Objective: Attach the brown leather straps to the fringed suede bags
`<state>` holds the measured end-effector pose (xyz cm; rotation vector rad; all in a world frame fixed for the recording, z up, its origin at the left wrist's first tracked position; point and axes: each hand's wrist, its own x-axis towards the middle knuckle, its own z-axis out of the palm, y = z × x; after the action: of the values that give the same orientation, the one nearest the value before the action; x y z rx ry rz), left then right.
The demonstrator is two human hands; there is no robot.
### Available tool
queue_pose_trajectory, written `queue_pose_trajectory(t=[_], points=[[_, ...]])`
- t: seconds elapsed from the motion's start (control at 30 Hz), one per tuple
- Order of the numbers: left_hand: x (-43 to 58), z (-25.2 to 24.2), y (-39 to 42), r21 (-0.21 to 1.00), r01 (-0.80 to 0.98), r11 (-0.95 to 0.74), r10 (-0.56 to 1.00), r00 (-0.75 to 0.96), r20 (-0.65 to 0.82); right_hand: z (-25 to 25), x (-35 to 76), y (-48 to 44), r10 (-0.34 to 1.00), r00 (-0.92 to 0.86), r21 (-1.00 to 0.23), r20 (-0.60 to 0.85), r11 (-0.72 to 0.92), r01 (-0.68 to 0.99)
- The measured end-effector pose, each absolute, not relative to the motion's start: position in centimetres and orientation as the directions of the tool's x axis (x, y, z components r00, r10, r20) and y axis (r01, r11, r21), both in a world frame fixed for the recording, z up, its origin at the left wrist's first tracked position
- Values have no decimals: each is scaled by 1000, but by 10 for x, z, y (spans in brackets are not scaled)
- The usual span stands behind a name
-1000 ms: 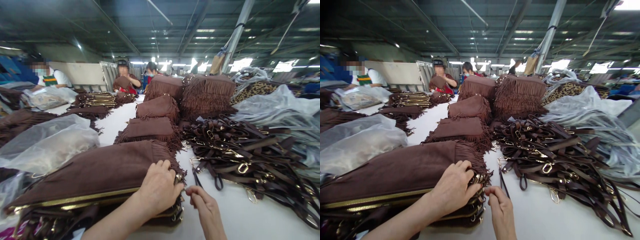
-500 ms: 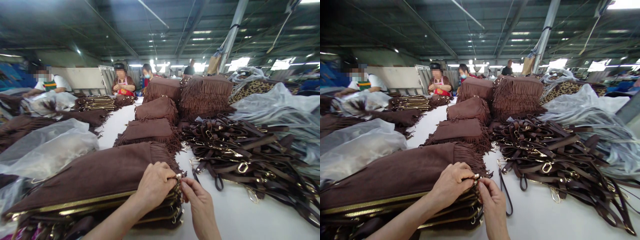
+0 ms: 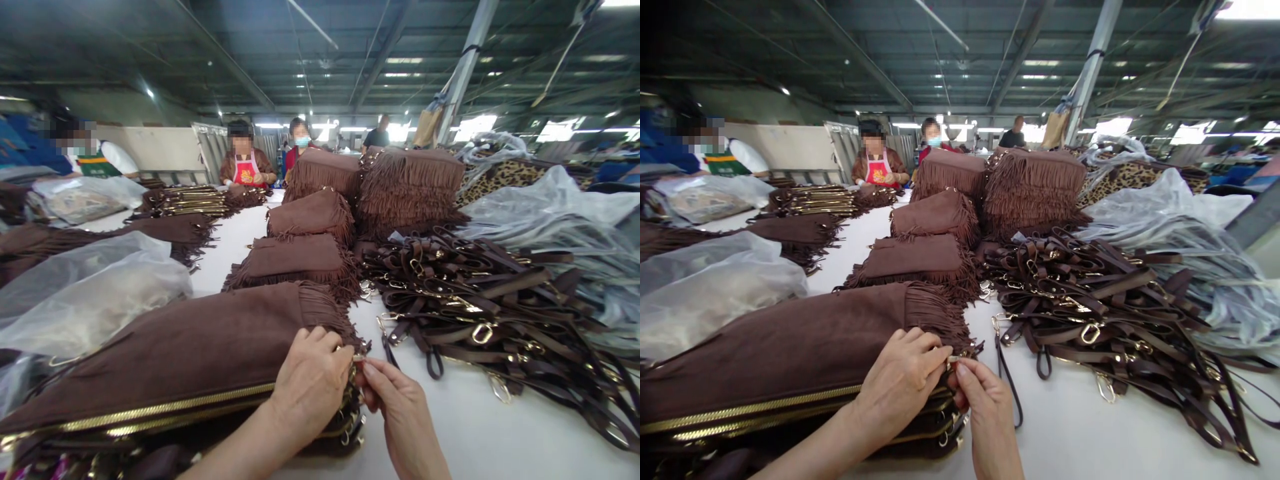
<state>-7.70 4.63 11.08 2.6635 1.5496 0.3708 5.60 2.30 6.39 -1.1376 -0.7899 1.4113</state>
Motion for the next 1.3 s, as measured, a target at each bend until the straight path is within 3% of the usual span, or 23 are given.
queue_pose_trajectory(t=[0.43, 0.6, 0.87, 1.1, 1.3], points=[[-76, 92, 37, -165, 765, -622, 718, 642, 270, 65, 60, 26, 973, 76, -948, -219, -194, -251], [-77, 90, 36, -212, 739, -639, 693, 673, 258, 67, 61, 30, 953, 98, -925, -287, -250, -285], [-78, 93, 38, -182, 758, -627, 706, 651, 279, 67, 57, 33, 926, -1, -799, -378, -326, -506], [-77, 92, 38, -162, 763, -625, 700, 641, 315, 62, 51, 30, 918, -90, -763, -387, -374, -527], [-76, 100, 41, -13, 806, -591, 780, 576, 245, 59, 40, 26, 933, -75, -822, -351, -345, -453]])
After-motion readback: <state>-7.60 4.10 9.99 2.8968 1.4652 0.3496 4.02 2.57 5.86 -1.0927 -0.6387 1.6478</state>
